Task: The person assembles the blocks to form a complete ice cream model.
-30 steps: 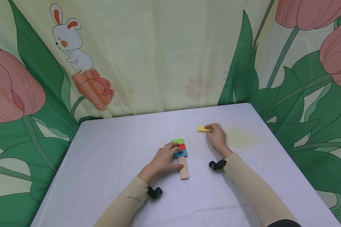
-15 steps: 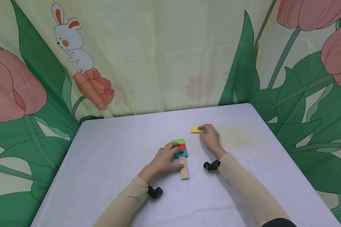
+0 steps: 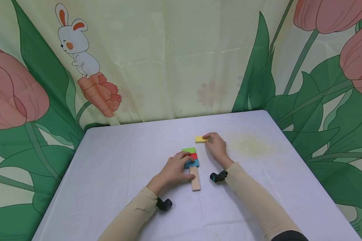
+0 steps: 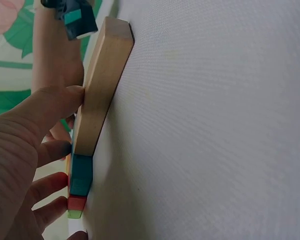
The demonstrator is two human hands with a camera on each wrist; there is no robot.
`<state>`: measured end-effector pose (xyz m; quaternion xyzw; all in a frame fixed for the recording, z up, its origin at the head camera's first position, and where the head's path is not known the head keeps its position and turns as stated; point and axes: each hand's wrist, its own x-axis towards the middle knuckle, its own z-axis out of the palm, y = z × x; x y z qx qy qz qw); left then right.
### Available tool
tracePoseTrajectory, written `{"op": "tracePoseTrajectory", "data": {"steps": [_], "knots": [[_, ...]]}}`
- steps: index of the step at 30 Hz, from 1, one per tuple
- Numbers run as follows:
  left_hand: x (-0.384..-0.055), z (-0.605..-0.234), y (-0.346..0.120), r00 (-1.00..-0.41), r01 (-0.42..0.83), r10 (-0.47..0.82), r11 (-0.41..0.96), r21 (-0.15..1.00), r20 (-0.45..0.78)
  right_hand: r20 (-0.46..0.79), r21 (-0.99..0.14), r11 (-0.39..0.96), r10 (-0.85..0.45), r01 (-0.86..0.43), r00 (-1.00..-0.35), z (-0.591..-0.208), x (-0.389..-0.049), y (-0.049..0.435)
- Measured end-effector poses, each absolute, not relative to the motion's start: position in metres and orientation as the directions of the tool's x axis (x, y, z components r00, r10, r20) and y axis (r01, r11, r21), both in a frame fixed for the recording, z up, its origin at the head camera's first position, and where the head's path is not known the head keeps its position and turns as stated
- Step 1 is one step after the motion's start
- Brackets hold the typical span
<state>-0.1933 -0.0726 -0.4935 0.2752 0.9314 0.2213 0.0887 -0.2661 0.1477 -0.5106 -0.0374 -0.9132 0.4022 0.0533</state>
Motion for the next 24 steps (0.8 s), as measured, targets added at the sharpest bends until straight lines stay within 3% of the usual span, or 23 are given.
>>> {"op": "tracePoseTrajectory", "data": {"steps": [24], "knots": [[-0.194, -0.493, -0.072, -0.832, 0.474, 0.552, 0.759, 0.446, -0.055, 0.068, -0.722, 0.688, -0.028, -0.069, -0.997, -0.513, -0.27, 0.125]]}}
